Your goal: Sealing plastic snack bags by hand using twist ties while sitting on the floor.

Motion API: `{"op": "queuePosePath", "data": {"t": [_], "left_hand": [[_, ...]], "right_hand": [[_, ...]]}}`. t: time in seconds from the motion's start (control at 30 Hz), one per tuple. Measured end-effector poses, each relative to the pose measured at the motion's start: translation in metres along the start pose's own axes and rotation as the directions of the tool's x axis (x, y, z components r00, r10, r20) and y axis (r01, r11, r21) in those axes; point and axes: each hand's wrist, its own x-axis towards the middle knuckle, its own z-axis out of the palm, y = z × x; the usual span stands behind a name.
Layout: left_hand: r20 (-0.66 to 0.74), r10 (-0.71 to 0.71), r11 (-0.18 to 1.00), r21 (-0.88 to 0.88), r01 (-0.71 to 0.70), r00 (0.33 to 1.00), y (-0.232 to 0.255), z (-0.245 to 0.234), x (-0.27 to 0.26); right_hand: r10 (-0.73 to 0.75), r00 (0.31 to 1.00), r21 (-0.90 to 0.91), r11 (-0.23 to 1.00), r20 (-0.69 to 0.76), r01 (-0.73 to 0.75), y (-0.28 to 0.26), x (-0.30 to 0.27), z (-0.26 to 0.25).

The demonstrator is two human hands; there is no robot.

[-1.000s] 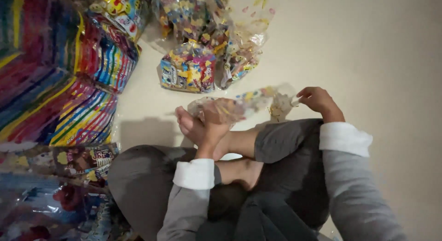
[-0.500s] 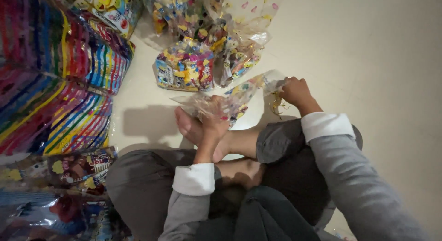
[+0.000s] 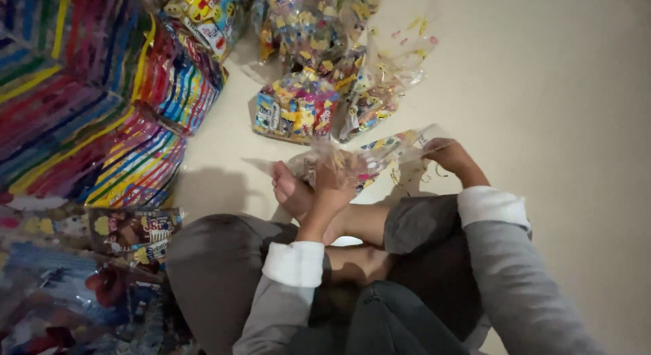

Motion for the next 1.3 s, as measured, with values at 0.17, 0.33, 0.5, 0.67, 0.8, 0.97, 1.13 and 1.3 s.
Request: {"op": "queuePosePath", "data": {"t": [0.17,0.33,0.5,0.67,0.8,0.97,1.13,1.3], "left_hand": [[0.123,0.085,0.923,0.364,-0.125,0.989,-0.012,-0.004,-0.001],[0.191,-0.232,0.956,0.227,0.188,0.954,0.006,-0.016,0.001],[0.191,0.044,0.884,0.45,-0.128,0.981,-0.053,0.004,-0.015],[0.229,0.07,0.905,0.396,-0.158,0.971,-0.058,0.0,-0.016],[0.263,0.08,0.885,0.426,-0.19,0.962,-0.032,0.0,-0.013],[0.18,-0.101,0.89,0.456,0.008,0.979,-0.039,0.013,-0.013],[0.182,-0.437,0.874,0.317,0.368,0.881,-0.014,0.013,-0.005],[0.026,-0.089,0.964,0.255,0.079,0.996,-0.043,0.005,-0.021]], "right_hand": [[0.24,0.966,0.092,0.968,-0.093,-0.232,-0.025,-0.038,-0.045],[0.282,0.948,0.214,0.945,-0.149,-0.247,-0.06,-0.064,-0.064],[0.208,0.966,0.569,0.817,-0.152,-0.087,-0.139,-0.101,-0.077],[0.077,0.985,0.737,0.673,-0.155,0.063,-0.16,-0.109,-0.024],[0.059,0.995,0.46,0.888,-0.077,-0.017,-0.222,-0.132,-0.005],[-0.099,0.976,0.488,0.853,-0.194,0.184,-0.242,-0.134,0.015],[-0.004,0.975,0.459,0.882,-0.223,0.109,-0.272,-0.151,0.001],[0.296,0.95,0.384,0.892,-0.095,-0.24,-0.264,-0.142,0.007]]}}
